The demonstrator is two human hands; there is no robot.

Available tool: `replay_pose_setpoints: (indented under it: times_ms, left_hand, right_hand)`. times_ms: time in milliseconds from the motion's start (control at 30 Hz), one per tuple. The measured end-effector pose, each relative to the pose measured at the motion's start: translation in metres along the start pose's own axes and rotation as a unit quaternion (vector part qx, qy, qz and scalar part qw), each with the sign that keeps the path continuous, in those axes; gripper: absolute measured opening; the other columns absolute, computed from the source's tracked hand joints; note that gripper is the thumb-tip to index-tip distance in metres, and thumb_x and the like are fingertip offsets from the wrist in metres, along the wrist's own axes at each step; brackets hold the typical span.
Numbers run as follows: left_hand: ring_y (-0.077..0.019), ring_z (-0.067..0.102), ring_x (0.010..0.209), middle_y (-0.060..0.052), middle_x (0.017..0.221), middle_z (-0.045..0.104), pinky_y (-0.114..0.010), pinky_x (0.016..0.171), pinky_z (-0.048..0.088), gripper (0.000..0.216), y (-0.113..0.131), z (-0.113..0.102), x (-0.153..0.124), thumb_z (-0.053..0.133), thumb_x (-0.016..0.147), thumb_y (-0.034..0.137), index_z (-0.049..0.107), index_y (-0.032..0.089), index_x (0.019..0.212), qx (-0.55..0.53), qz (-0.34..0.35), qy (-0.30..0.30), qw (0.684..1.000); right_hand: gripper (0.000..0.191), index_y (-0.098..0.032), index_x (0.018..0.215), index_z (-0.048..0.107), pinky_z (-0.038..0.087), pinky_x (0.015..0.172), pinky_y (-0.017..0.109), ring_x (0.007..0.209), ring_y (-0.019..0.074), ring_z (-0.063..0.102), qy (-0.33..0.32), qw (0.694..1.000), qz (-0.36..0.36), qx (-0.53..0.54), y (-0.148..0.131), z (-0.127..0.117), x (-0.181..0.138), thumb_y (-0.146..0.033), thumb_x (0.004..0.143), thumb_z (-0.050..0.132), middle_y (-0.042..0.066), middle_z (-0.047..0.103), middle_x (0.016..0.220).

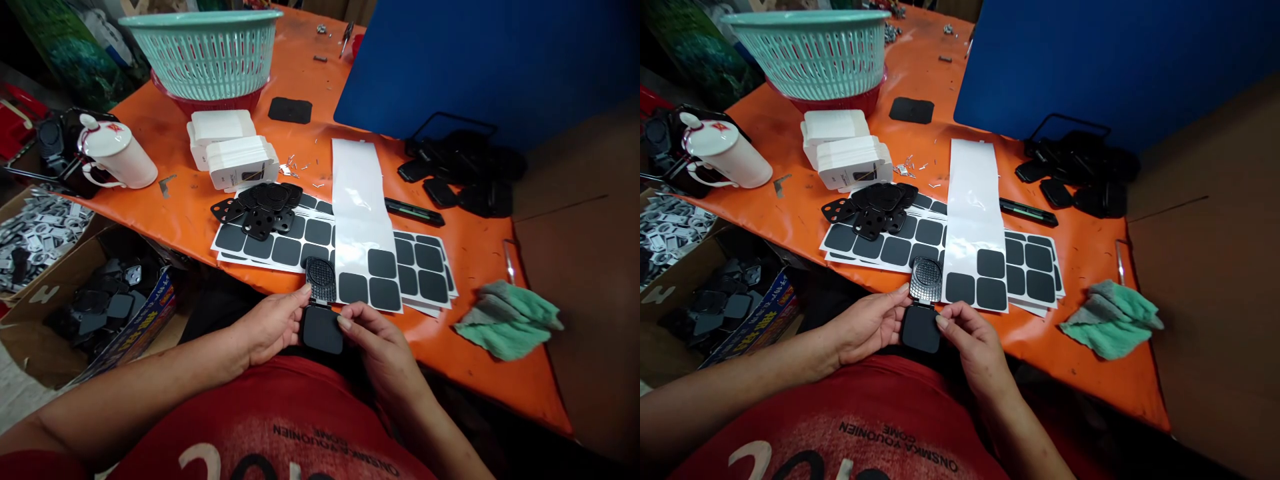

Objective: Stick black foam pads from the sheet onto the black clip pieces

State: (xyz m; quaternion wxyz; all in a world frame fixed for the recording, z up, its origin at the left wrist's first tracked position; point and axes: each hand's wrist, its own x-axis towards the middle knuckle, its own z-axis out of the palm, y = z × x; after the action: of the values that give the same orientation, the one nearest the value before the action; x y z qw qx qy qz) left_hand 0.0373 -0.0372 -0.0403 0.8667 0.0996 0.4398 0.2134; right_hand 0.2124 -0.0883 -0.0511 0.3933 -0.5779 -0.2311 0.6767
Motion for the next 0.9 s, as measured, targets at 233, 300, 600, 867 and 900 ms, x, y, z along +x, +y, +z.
replay_pose_setpoints:
  times_ms: [233,300,600,867,900]
  left_hand:
    - [-0.0169,0.067,0.067,-0.012,0.077,0.070,-0.028,0.069,0.054,0.040,0.0017,0.0025,-0.0023,0.042,0.100,0.040,0.065,0.009,0.089,0.014,-0.001,0.004,1.000]
    - [-0.0170,0.067,0.067,-0.012,0.077,0.070,-0.029,0.069,0.054,0.039,0.0020,0.0032,-0.0024,0.041,0.100,0.040,0.064,0.010,0.088,0.013,-0.004,0.007,1.000]
    - [-0.0164,0.066,0.063,-0.009,0.071,0.067,-0.029,0.067,0.053,0.038,0.0023,0.0038,-0.0034,0.040,0.100,0.041,0.055,0.014,0.078,0.006,-0.007,0.023,1.000]
    - [-0.0153,0.062,0.070,-0.007,0.080,0.065,-0.027,0.069,0.050,0.016,-0.0038,-0.0021,-0.0015,0.067,0.078,0.025,0.058,0.013,0.084,0.025,0.021,-0.003,0.999]
    - [-0.0154,0.062,0.072,-0.007,0.082,0.065,-0.027,0.070,0.049,0.018,-0.0041,-0.0021,-0.0014,0.068,0.075,0.023,0.058,0.013,0.084,0.031,0.024,-0.005,0.999]
  right_hand:
    - [0.029,-0.018,0.075,0.060,0.034,0.057,0.020,0.060,0.0086,0.043,0.003,1.000,0.002,0.000,-0.0004,0.0007,0.0016,-0.040,0.074,0.079,-0.003,0.053,0.066]
    - [0.029,-0.018,0.074,0.060,0.034,0.056,0.020,0.060,0.0085,0.042,0.004,1.000,-0.002,-0.006,-0.0011,0.0010,0.0013,-0.041,0.073,0.079,-0.003,0.052,0.066]
    - [0.033,-0.018,0.075,0.059,0.033,0.057,0.021,0.061,0.0095,0.041,0.014,0.997,-0.025,-0.065,0.0003,-0.0009,0.0006,-0.045,0.074,0.077,-0.003,0.050,0.066]
    - [0.027,-0.020,0.076,0.059,0.032,0.054,0.024,0.061,0.0120,0.042,0.034,0.979,-0.099,-0.172,0.0032,-0.0007,0.0004,-0.044,0.081,0.068,-0.002,0.051,0.066]
    - [0.025,-0.020,0.076,0.058,0.033,0.054,0.024,0.061,0.0125,0.043,0.036,0.974,-0.113,-0.192,0.0025,-0.0003,0.0000,-0.043,0.083,0.067,-0.002,0.051,0.067]
